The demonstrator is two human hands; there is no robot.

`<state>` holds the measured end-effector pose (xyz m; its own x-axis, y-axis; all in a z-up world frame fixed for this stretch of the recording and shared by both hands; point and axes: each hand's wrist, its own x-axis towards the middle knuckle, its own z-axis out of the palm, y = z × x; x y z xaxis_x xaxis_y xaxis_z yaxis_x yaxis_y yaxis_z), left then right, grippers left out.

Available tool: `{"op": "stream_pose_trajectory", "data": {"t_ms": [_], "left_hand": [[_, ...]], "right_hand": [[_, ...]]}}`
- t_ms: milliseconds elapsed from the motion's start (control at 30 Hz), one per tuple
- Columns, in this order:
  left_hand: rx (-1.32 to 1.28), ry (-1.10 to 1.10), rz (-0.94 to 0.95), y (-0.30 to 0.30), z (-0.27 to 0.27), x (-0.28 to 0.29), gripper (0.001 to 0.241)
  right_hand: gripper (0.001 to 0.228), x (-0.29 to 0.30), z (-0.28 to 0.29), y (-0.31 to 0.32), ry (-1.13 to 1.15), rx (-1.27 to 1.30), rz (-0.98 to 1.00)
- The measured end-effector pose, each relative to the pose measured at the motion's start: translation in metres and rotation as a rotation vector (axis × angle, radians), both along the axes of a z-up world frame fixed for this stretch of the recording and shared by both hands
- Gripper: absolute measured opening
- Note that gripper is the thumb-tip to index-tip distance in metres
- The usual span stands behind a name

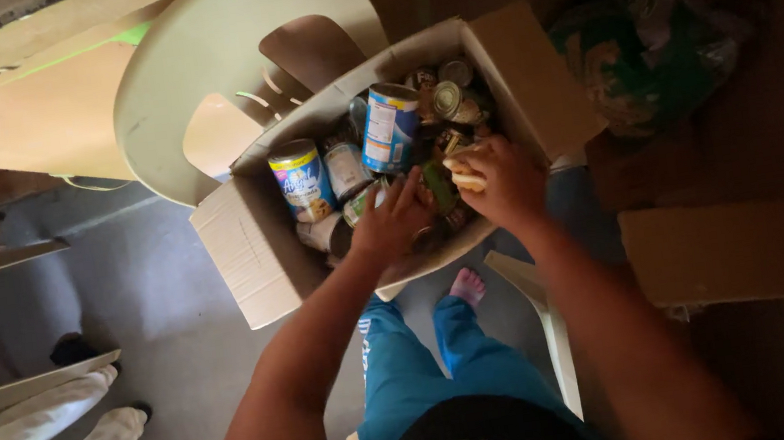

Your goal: Clean and organize various canned goods from a cardboard box onto a shelf in a small grocery store.

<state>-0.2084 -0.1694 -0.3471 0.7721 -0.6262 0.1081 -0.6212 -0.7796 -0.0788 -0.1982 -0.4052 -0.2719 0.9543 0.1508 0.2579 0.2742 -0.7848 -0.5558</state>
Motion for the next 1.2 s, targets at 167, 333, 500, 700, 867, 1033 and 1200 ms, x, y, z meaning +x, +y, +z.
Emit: {"op": "stream_pose_trajectory", "data": {"t_ms": [167, 333, 500, 700, 867, 1033, 1200], "left_hand": [[-0.122, 0.159, -0.136, 0.017, 0.027, 0.005, 0.050], [-0.683, 0.570, 0.165, 0.008, 0.056, -0.008, 0.064], [-1.853, 1.300, 0.412, -0.026, 0.060, -0.019, 0.051], [-2.149, 1.431, 0.838, -0.004, 0.133, -0.010, 0.043], [-1.975, 1.839, 0.490, 0.013, 0.180, -0.027, 0.039], [-1.911, 1.939, 0.348, 0.048, 0.272, -0.036, 0.062], [-2.036, 1.260, 0.292, 0.079, 0.339, -0.021, 0.059]], "right_hand": [[0.037, 0.006, 0.005, -0.006, 0.009, 0.215, -0.058], [0.041, 0.005, 0.011, -0.020, 0.127, 0.828, -0.087], [0.048, -0.009, 0.000, 0.025, 0.376, 0.969, -0.170], [0.036, -0.048, 0.193, 0.108, -0.341, 0.439, 0.207], [0.043, -0.017, 0.218, 0.119, -0.460, 0.199, 0.243], [0.038, 0.037, 0.177, 0.096, -0.051, 0.751, -0.010], [0.042, 0.018, 0.200, 0.131, 0.402, 1.636, 0.097]]}}
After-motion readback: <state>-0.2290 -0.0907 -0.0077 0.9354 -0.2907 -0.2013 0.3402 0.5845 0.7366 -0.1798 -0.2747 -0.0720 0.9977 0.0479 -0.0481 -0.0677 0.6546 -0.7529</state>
